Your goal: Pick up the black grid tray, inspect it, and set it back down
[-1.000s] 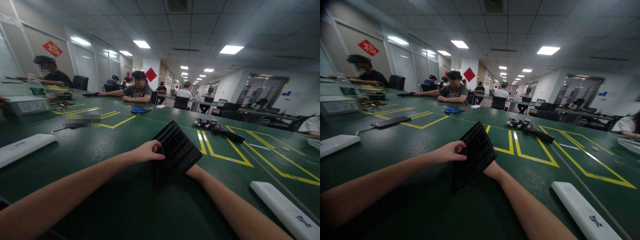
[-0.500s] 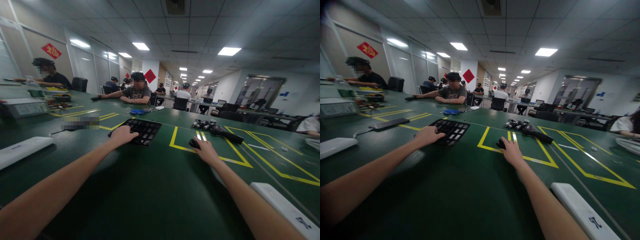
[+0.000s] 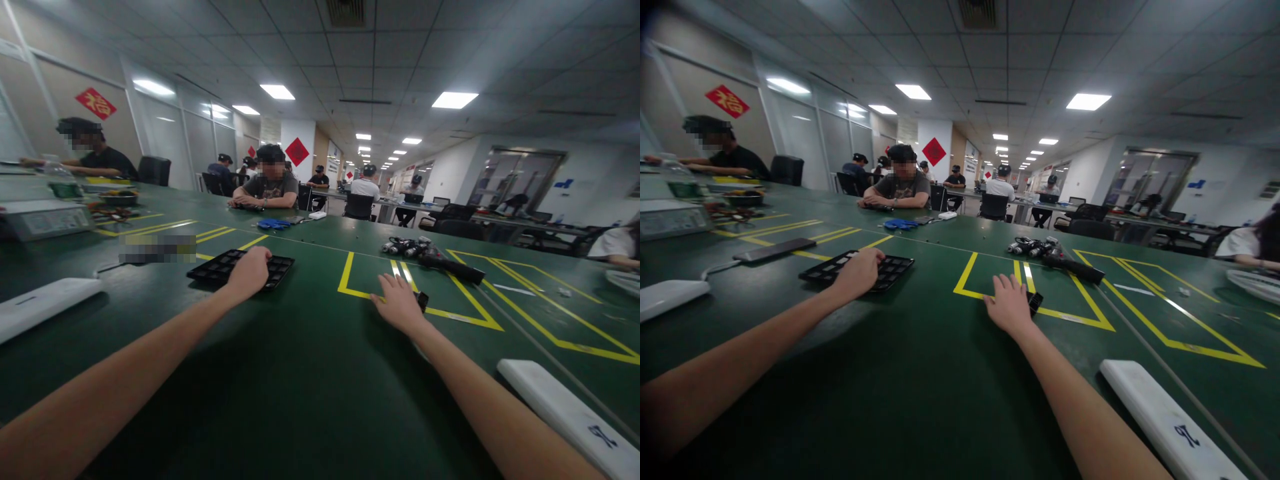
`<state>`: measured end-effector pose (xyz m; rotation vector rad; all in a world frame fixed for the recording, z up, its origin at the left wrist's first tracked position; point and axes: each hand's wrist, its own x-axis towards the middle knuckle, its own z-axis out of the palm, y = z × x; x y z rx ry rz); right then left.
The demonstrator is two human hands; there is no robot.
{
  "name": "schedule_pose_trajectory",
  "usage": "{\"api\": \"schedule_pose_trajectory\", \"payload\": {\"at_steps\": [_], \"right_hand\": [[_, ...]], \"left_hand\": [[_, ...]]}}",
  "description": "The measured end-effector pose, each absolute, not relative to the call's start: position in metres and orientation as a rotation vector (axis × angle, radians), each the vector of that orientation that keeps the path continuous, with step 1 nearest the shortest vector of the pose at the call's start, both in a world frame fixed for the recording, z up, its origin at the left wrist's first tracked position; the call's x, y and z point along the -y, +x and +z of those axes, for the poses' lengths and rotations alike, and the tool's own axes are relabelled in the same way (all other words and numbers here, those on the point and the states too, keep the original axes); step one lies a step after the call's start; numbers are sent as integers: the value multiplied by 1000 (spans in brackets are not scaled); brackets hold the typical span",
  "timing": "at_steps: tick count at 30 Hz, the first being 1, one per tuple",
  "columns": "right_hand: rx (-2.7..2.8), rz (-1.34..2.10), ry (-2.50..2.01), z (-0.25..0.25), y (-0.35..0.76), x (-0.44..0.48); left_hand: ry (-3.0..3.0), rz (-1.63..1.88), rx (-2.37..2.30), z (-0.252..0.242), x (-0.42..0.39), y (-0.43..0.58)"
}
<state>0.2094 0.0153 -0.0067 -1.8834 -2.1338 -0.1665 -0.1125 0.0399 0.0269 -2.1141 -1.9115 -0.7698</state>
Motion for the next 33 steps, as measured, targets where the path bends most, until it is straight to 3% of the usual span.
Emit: {"api": "schedule_pose_trajectory", "payload": {"at_steps": [3, 9, 15, 19, 27, 33], "right_hand": [[2289, 46, -1630, -8, 180, 0], [2468, 276, -1405, -19, 154, 20], [2338, -29, -1590, -7, 189, -1], [2119, -306, -1928, -9, 231, -19], [2099, -264, -2125, -21, 255, -24], [2087, -307, -2093, -24, 255, -25]], "left_hand": [[-2477, -803, 1707, 9, -25, -71], [-2828, -510, 1510, -14, -15, -43], [-2757, -661, 1252, 4, 18, -35], [-3140, -390, 979, 11, 56, -21], [-2872, -434, 1155, 5, 40, -28], [-2665, -152, 1462, 4, 12, -49]]}}
